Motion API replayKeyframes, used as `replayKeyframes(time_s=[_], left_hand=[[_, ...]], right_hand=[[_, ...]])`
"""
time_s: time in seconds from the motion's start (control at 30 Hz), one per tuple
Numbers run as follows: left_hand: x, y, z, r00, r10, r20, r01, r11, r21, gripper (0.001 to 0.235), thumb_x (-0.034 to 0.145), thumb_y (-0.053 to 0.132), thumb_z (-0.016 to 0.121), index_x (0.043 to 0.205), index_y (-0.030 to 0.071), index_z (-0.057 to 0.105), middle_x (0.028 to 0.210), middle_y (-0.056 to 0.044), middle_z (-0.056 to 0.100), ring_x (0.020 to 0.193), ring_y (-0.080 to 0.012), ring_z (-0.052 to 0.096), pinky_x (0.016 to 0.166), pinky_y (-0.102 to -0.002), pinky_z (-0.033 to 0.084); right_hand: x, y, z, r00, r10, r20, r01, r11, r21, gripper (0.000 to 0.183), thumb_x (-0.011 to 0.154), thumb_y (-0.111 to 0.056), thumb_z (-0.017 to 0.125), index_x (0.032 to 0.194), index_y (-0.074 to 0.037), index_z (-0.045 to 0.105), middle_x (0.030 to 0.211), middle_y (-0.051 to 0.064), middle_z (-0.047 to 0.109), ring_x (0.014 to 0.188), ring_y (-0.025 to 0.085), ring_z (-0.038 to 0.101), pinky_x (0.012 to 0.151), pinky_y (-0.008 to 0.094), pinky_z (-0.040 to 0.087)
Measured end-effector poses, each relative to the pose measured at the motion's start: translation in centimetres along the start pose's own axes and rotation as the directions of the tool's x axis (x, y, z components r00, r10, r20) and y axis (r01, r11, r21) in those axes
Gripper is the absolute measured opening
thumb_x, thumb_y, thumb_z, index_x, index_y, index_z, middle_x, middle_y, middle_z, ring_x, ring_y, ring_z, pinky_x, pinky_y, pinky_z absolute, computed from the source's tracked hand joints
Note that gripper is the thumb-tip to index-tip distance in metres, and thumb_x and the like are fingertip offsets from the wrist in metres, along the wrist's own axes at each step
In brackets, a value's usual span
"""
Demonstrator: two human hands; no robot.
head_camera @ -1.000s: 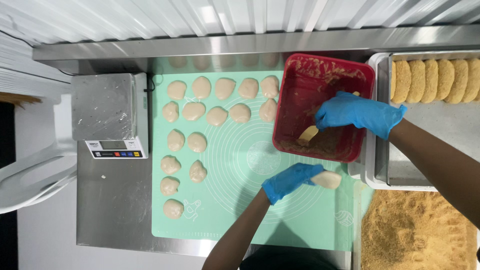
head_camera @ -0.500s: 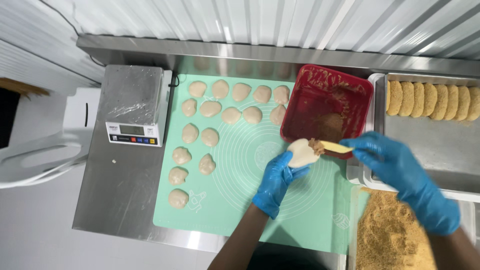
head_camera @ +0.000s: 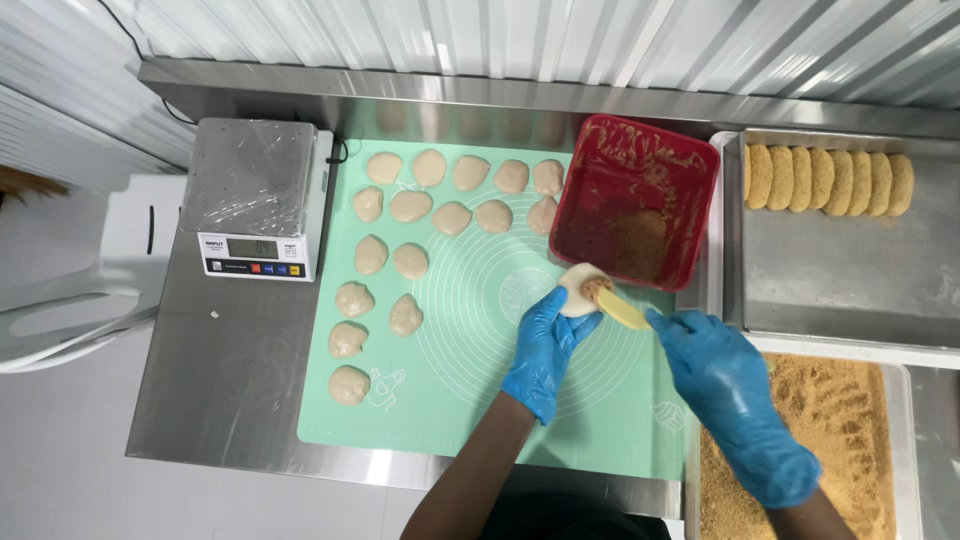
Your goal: The person fills flattened dough pieces with a brown paste, rolls them into logs, coats them in breadcrumbs, and places them on a tray. The process is repeated for multiple units.
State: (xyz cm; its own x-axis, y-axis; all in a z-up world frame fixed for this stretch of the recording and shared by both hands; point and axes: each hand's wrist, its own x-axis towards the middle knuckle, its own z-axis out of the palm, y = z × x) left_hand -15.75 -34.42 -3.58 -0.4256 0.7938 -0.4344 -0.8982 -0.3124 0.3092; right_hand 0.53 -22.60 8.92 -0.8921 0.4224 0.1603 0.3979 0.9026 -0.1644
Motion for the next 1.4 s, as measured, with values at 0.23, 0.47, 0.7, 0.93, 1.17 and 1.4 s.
replayKeyframes(time_s=[0.23,0.47,0.7,0.93,1.17,1.4], left_hand=[[-1.0,3.6,-0.2,0.996,0.068,-0.051,-0.055,0.974,0.219,0.054,0.1,0.027,0.06,0.143,-0.004,0.051,0.13,-0.015,0.064,0.116,-0.0241,0.067,0.102,-0.04,0.056],[-3.2,6.2,0.8,0.983,0.177,0.047,-0.175,0.826,0.536,0.036,0.095,0.017,0.071,0.128,0.002,0.07,0.119,-0.006,0.072,0.107,-0.0128,0.068,0.095,-0.029,0.056],[-2.0,5.6,-1.7,0.986,0.159,-0.049,-0.098,0.794,0.599,0.033,0.097,0.015,0.074,0.126,0.0,0.074,0.113,-0.012,0.073,0.101,-0.0152,0.069,0.09,-0.03,0.058],[-0.9,4.2,-2.3,0.981,0.068,-0.184,0.029,0.879,0.477,0.036,0.094,0.018,0.071,0.126,0.002,0.07,0.108,-0.005,0.073,0.097,-0.0147,0.071,0.083,-0.031,0.062],[1.3,-0.3,-0.7,0.888,0.445,-0.11,-0.25,0.672,0.697,0.033,0.103,0.006,0.061,0.134,-0.006,0.065,0.114,-0.008,0.07,0.102,-0.0138,0.065,0.091,-0.028,0.055],[-2.1,-0.5,1.5,0.904,0.411,0.121,-0.374,0.62,0.69,0.055,0.106,0.008,0.043,0.16,0.003,0.035,0.148,-0.007,0.055,0.134,-0.0151,0.054,0.114,-0.03,0.041]], right_hand=[[5.5,4.7,-0.9,0.924,0.312,0.22,-0.306,0.95,-0.063,0.025,0.108,-0.024,0.059,0.126,-0.021,0.075,0.095,0.009,0.075,0.067,0.026,0.07,0.069,0.039,0.058],[11.8,3.6,5.1,0.844,0.25,0.474,-0.507,0.662,0.552,0.031,0.092,-0.023,0.07,0.122,-0.015,0.074,0.111,0.01,0.074,0.098,0.022,0.069,0.089,0.037,0.054],[6.9,0.1,12.2,0.779,0.005,0.627,-0.614,-0.197,0.765,0.03,0.089,-0.009,0.07,0.118,0.001,0.071,0.112,0.007,0.072,0.106,0.018,0.065,0.097,0.034,0.048],[6.6,2.6,12.9,0.692,0.071,0.718,-0.674,-0.29,0.679,0.028,0.094,-0.011,0.067,0.118,0.002,0.073,0.107,0.011,0.073,0.097,0.02,0.065,0.089,0.035,0.051],[4.8,-2.5,10.7,0.816,0.391,0.425,-0.501,0.112,0.858,0.037,0.096,-0.009,0.064,0.133,-0.005,0.068,0.12,0.002,0.069,0.109,0.014,0.065,0.099,0.03,0.049],[4.9,-6.7,7.2,0.959,0.206,0.193,-0.264,0.898,0.352,0.063,0.091,-0.008,0.065,0.151,-0.007,0.047,0.121,0.018,0.062,0.106,0.034,0.063,0.092,0.042,0.05]])
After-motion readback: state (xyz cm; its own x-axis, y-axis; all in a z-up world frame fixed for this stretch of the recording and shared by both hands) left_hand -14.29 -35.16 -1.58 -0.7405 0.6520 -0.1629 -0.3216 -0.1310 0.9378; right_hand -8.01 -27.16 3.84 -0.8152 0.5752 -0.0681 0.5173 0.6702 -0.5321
